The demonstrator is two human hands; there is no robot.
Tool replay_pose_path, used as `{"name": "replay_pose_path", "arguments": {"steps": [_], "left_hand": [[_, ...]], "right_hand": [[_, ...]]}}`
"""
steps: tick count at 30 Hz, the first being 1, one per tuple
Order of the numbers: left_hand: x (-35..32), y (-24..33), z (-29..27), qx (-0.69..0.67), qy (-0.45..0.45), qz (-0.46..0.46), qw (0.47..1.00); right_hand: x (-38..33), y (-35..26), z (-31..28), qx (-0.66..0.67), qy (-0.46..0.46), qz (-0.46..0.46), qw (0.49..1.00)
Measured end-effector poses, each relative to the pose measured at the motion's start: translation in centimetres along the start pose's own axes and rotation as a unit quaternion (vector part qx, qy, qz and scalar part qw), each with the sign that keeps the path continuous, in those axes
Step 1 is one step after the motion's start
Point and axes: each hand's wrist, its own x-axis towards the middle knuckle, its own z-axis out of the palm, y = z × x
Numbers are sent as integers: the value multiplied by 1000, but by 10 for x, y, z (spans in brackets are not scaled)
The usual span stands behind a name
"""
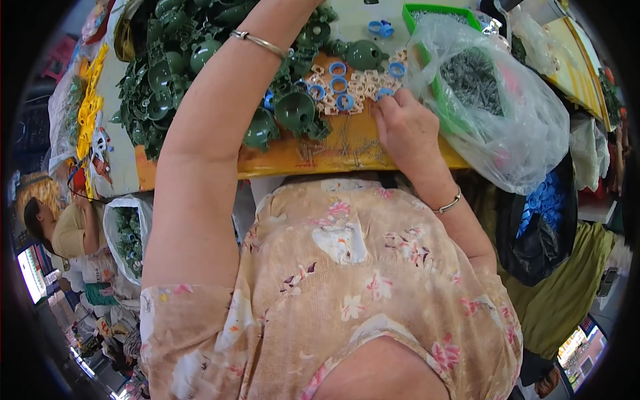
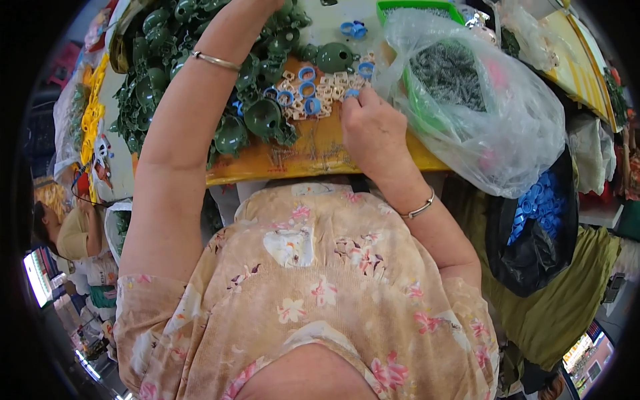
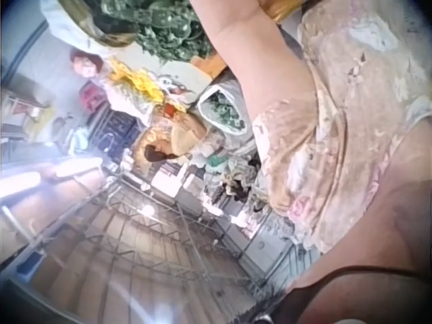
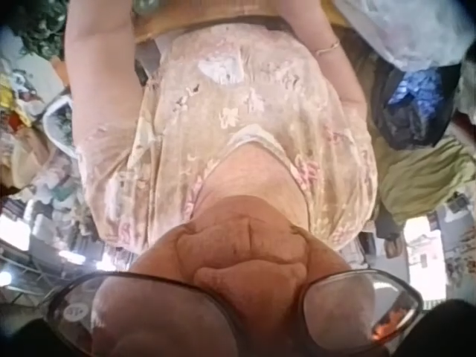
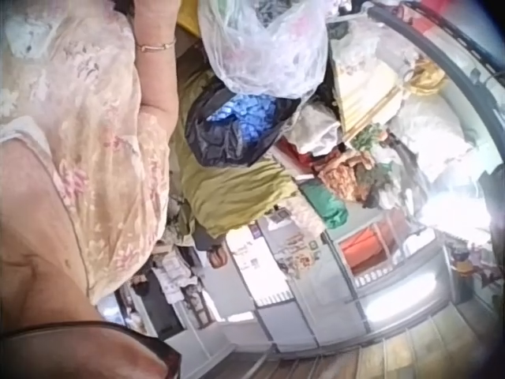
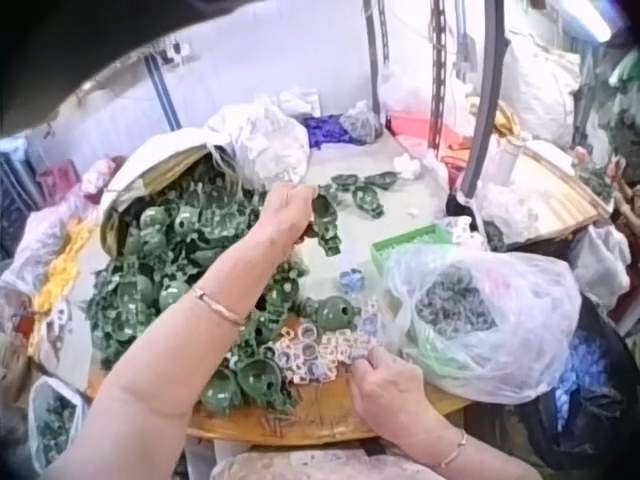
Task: Assembling small plastic components onto green spherical toy parts at a workbench.
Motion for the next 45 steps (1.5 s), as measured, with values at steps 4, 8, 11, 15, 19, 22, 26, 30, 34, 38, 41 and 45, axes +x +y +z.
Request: {"name": "replay_pose_path", "arguments": {"steps": [4, 8, 11, 15, 19, 22, 26, 30, 34, 38, 41, 45], "left_hand": [[52, -21, 8, -120, 33, 28, 992], [39, -20, 8, 316, 32, 163, 934], [7, -31, 13, 399, -175, 203, 877], [-57, -44, 13, 502, -304, 191, 787], [-78, -57, 18, 491, -267, 229, 797], [-85, -57, 18, 482, -220, 289, 797], [-73, -60, 13, 455, -189, 325, 808], [-70, -54, 5, 337, -156, 314, 874], [-90, -23, -10, -7, -212, 93, 973], [-107, -36, -10, -500, -234, -88, 829], [-119, -49, 6, -594, -241, -156, 751], [-129, -68, 21, -615, -224, -178, 735]], "right_hand": [[0, -4, -2, -2, -25, -17, 1000], [1, -3, -4, 23, -21, -36, 999], [3, 5, -3, 30, -26, -3, 999], [5, 13, -11, 40, -46, 28, 998], [5, 10, -12, 48, -30, 25, 998], [7, 14, -14, 44, -14, 39, 998], [8, 9, -15, 21, -50, 52, 997], [7, 8, -2, -23, -50, 46, 997], [10, 7, -10, 58, 45, 33, 997], [13, 3, -27, 274, 54, 88, 956], [11, -3, -37, 457, 6, 165, 874], [17, -9, -39, 483, 65, 89, 869]]}}
